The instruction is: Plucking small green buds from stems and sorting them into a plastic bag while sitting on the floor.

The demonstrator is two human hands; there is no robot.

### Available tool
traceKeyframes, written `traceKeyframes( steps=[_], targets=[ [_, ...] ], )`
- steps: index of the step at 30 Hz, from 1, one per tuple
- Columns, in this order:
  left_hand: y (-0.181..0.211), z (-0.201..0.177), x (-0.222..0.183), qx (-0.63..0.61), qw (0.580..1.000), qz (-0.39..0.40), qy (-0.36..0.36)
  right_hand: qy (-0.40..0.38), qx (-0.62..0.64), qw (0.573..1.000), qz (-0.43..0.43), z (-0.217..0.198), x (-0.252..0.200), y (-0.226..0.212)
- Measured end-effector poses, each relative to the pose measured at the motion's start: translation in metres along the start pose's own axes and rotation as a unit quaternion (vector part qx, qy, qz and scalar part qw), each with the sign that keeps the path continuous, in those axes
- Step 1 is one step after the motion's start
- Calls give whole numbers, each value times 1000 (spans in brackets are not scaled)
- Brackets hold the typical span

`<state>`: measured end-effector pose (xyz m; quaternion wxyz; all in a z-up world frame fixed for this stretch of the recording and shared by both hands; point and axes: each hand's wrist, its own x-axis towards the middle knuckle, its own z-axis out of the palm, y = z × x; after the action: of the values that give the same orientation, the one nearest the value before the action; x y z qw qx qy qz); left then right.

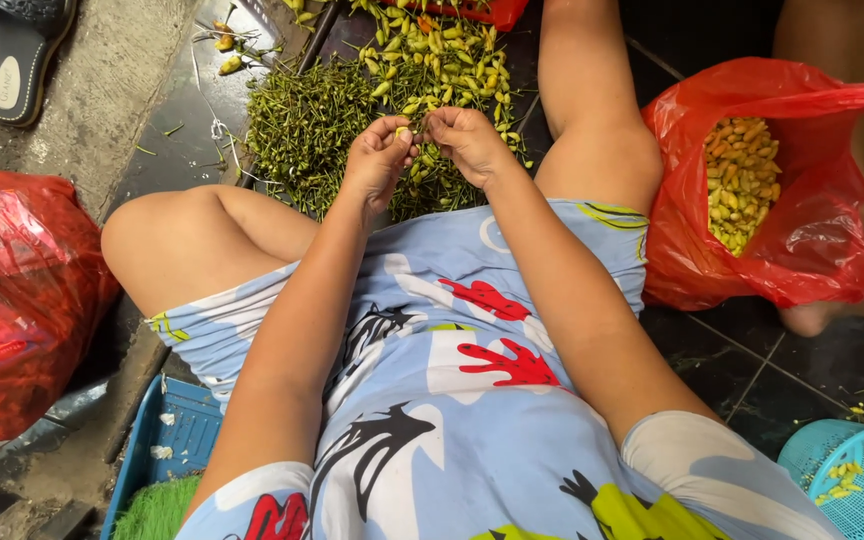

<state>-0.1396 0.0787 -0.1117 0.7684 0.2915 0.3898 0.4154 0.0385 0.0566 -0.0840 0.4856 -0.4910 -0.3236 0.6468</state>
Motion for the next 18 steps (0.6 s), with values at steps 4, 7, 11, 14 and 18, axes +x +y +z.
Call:
traceKeyframes(
  steps=[4,7,11,14,18],
  targets=[
    [12,-3,2,-79,996,-29,-34,70,-139,981,-119,-18,14,5],
    [13,-3,2,-117,992,-33,-26,180,-513,800,-254,-15,15,3],
    [10,-10,3,-112,993,-29,14,175,-612,758,-141,-11,25,23],
    [5,-16,5,-87,995,-28,48,180,-600,761,-167,-8,23,22],
    [-20,-25,11,31,996,13,87,142,-499,837,-172,-18,19,15]
  ],
)
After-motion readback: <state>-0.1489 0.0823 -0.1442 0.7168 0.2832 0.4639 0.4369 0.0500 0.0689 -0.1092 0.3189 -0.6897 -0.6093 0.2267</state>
